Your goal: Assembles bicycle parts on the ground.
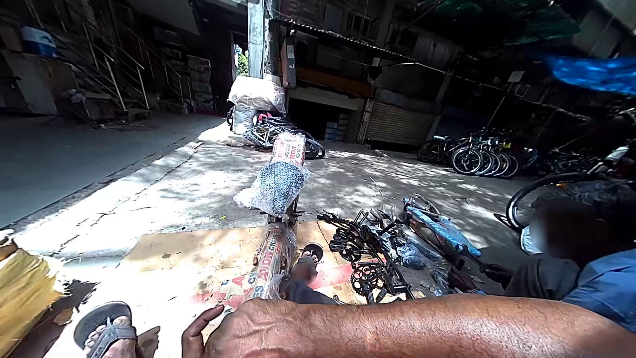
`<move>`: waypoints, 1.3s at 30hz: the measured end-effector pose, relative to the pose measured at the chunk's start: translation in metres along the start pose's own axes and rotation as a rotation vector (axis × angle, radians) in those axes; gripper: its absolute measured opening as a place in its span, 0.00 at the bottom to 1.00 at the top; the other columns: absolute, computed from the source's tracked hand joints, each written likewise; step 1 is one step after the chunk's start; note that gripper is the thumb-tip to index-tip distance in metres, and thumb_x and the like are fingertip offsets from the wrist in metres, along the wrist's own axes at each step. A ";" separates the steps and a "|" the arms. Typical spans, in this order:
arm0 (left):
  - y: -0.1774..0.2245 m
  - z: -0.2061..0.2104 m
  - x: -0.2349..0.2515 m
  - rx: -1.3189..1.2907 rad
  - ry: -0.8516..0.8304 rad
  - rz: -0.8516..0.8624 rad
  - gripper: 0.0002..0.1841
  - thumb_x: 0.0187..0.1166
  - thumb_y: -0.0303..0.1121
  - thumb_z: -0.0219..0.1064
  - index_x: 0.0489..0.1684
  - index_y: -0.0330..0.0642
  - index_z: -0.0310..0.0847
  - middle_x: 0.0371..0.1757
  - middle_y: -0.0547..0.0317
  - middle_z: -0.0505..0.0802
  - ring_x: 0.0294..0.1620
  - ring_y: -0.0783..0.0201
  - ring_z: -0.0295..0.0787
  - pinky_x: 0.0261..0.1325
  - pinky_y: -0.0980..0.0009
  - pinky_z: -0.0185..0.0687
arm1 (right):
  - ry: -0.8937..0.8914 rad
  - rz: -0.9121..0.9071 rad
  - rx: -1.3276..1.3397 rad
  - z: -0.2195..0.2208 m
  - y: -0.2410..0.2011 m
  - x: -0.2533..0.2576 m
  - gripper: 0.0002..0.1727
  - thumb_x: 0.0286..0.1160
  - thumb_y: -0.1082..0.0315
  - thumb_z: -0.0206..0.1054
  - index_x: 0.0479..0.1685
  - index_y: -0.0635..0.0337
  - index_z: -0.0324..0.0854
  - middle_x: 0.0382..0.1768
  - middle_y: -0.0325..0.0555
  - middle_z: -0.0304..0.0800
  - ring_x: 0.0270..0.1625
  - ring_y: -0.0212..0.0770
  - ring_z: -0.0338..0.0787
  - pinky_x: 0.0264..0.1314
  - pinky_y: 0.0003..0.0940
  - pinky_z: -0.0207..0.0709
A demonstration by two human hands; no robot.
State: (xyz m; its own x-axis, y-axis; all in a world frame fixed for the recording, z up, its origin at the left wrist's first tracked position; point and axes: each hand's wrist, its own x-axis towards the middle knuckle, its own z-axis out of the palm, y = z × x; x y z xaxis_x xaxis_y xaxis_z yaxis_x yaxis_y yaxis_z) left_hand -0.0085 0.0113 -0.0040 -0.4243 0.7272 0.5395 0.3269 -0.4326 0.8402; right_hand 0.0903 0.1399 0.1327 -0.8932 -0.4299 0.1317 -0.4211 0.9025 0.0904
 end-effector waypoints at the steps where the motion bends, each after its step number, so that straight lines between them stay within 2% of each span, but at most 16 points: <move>1: -0.003 0.002 0.005 0.003 0.019 0.039 0.57 0.52 0.46 0.87 0.82 0.29 0.55 0.68 0.56 0.84 0.69 0.71 0.82 0.77 0.66 0.76 | 0.010 0.117 0.040 0.000 -0.007 0.002 0.17 0.85 0.59 0.59 0.61 0.56 0.86 0.28 0.50 0.86 0.29 0.53 0.87 0.27 0.49 0.76; 3: -0.007 0.012 0.019 -0.111 0.130 0.063 0.45 0.59 0.41 0.84 0.75 0.31 0.61 0.59 0.63 0.90 0.63 0.72 0.86 0.71 0.68 0.80 | -0.053 0.377 0.096 -0.006 -0.025 0.010 0.20 0.89 0.61 0.53 0.63 0.64 0.83 0.27 0.54 0.86 0.31 0.57 0.90 0.30 0.53 0.78; 5: 0.011 0.025 0.028 -0.247 0.207 -0.042 0.35 0.64 0.29 0.79 0.66 0.23 0.62 0.49 0.54 0.94 0.57 0.64 0.92 0.67 0.65 0.84 | -0.105 0.455 0.119 -0.013 -0.030 0.013 0.22 0.90 0.60 0.51 0.66 0.67 0.78 0.27 0.56 0.86 0.32 0.58 0.90 0.31 0.54 0.79; 8: 0.009 0.018 0.024 -0.221 0.145 0.026 0.44 0.52 0.31 0.85 0.71 0.23 0.64 0.55 0.52 0.92 0.59 0.63 0.90 0.68 0.65 0.84 | -0.123 0.188 0.005 -0.020 -0.016 0.004 0.24 0.88 0.57 0.56 0.74 0.63 0.78 0.33 0.53 0.88 0.34 0.54 0.89 0.33 0.50 0.78; 12: 0.003 0.016 0.020 -0.177 0.118 0.011 0.51 0.44 0.30 0.88 0.74 0.25 0.60 0.56 0.56 0.91 0.59 0.68 0.89 0.68 0.68 0.83 | -0.006 -0.116 -0.100 -0.004 0.006 -0.004 0.17 0.83 0.58 0.61 0.63 0.54 0.84 0.32 0.50 0.84 0.30 0.51 0.83 0.30 0.46 0.72; 14: 0.010 0.019 0.020 -0.138 0.121 0.035 0.53 0.44 0.35 0.88 0.74 0.22 0.59 0.59 0.53 0.90 0.62 0.67 0.88 0.71 0.68 0.81 | 0.033 0.126 0.025 0.001 -0.008 -0.001 0.17 0.83 0.60 0.59 0.58 0.60 0.86 0.26 0.49 0.85 0.27 0.52 0.87 0.26 0.48 0.74; 16: 0.013 0.020 0.021 -0.142 0.136 0.033 0.51 0.46 0.35 0.87 0.72 0.19 0.58 0.58 0.51 0.89 0.62 0.66 0.86 0.72 0.69 0.78 | -0.135 0.473 0.151 -0.015 -0.026 0.008 0.24 0.90 0.56 0.51 0.69 0.65 0.79 0.32 0.57 0.89 0.38 0.59 0.92 0.36 0.56 0.80; 18: 0.004 0.016 0.020 -0.154 0.135 0.036 0.48 0.48 0.33 0.84 0.71 0.20 0.61 0.58 0.53 0.88 0.60 0.68 0.86 0.70 0.69 0.80 | -0.250 0.540 0.233 -0.030 -0.026 0.009 0.28 0.92 0.51 0.51 0.74 0.65 0.74 0.39 0.61 0.89 0.46 0.63 0.91 0.44 0.61 0.80; 21: 0.003 0.003 0.005 -0.030 0.009 0.006 0.58 0.51 0.41 0.87 0.81 0.21 0.51 0.73 0.44 0.79 0.74 0.63 0.77 0.80 0.63 0.72 | -0.100 0.198 0.026 -0.020 -0.013 -0.004 0.27 0.89 0.51 0.55 0.78 0.57 0.76 0.43 0.54 0.91 0.44 0.55 0.91 0.39 0.51 0.80; 23: 0.000 0.000 -0.003 0.007 -0.006 -0.021 0.55 0.52 0.43 0.87 0.80 0.23 0.58 0.70 0.47 0.83 0.72 0.65 0.80 0.78 0.63 0.75 | -0.019 -0.044 -0.098 -0.011 -0.004 -0.007 0.21 0.84 0.56 0.60 0.71 0.52 0.82 0.50 0.54 0.90 0.50 0.54 0.90 0.43 0.47 0.78; 25: 0.000 0.001 -0.002 -0.018 -0.015 -0.034 0.54 0.52 0.42 0.88 0.80 0.26 0.59 0.68 0.52 0.84 0.69 0.67 0.82 0.77 0.64 0.76 | 0.020 -0.061 -0.090 -0.004 -0.002 -0.004 0.16 0.82 0.59 0.63 0.64 0.50 0.85 0.39 0.52 0.88 0.39 0.53 0.88 0.35 0.47 0.76; 27: 0.001 0.003 -0.002 -0.016 -0.003 -0.027 0.58 0.50 0.46 0.88 0.80 0.22 0.55 0.70 0.44 0.83 0.72 0.62 0.81 0.79 0.61 0.74 | 0.017 0.135 0.000 -0.003 -0.012 0.000 0.17 0.85 0.60 0.59 0.62 0.56 0.86 0.26 0.49 0.85 0.27 0.52 0.86 0.25 0.48 0.75; 29: 0.004 0.004 0.001 -0.035 0.007 -0.015 0.61 0.48 0.46 0.89 0.81 0.22 0.53 0.71 0.44 0.82 0.74 0.63 0.79 0.80 0.62 0.73 | -0.120 0.294 0.050 -0.018 -0.023 0.005 0.20 0.91 0.59 0.52 0.68 0.61 0.80 0.28 0.52 0.86 0.31 0.55 0.88 0.29 0.52 0.76; 31: 0.005 0.004 0.005 -0.028 0.035 0.015 0.59 0.47 0.46 0.89 0.81 0.28 0.56 0.68 0.56 0.84 0.70 0.71 0.81 0.77 0.67 0.76 | -0.135 0.188 0.013 -0.022 -0.017 0.002 0.22 0.90 0.57 0.54 0.73 0.58 0.79 0.34 0.52 0.88 0.35 0.54 0.89 0.32 0.50 0.77; 35: 0.000 0.001 0.006 -0.001 0.030 -0.014 0.58 0.47 0.42 0.89 0.82 0.29 0.56 0.66 0.55 0.85 0.66 0.69 0.83 0.75 0.65 0.79 | -0.053 -0.125 -0.103 -0.009 0.007 -0.005 0.18 0.84 0.57 0.60 0.66 0.51 0.83 0.39 0.51 0.88 0.42 0.52 0.87 0.37 0.47 0.75; 39: -0.001 0.000 0.007 0.022 0.016 0.055 0.63 0.47 0.48 0.88 0.83 0.26 0.48 0.74 0.48 0.77 0.75 0.67 0.75 0.81 0.66 0.71 | -0.028 0.294 0.075 -0.005 -0.015 0.004 0.20 0.87 0.58 0.55 0.64 0.60 0.83 0.26 0.50 0.86 0.30 0.54 0.89 0.28 0.52 0.76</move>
State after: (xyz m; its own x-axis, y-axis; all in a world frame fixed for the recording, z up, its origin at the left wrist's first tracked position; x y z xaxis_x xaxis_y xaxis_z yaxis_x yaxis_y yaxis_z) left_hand -0.0116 0.0165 -0.0013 -0.4187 0.6939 0.5859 0.3682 -0.4600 0.8080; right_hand 0.0942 0.1243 0.1365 -0.9821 -0.1501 0.1136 -0.1534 0.9879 -0.0212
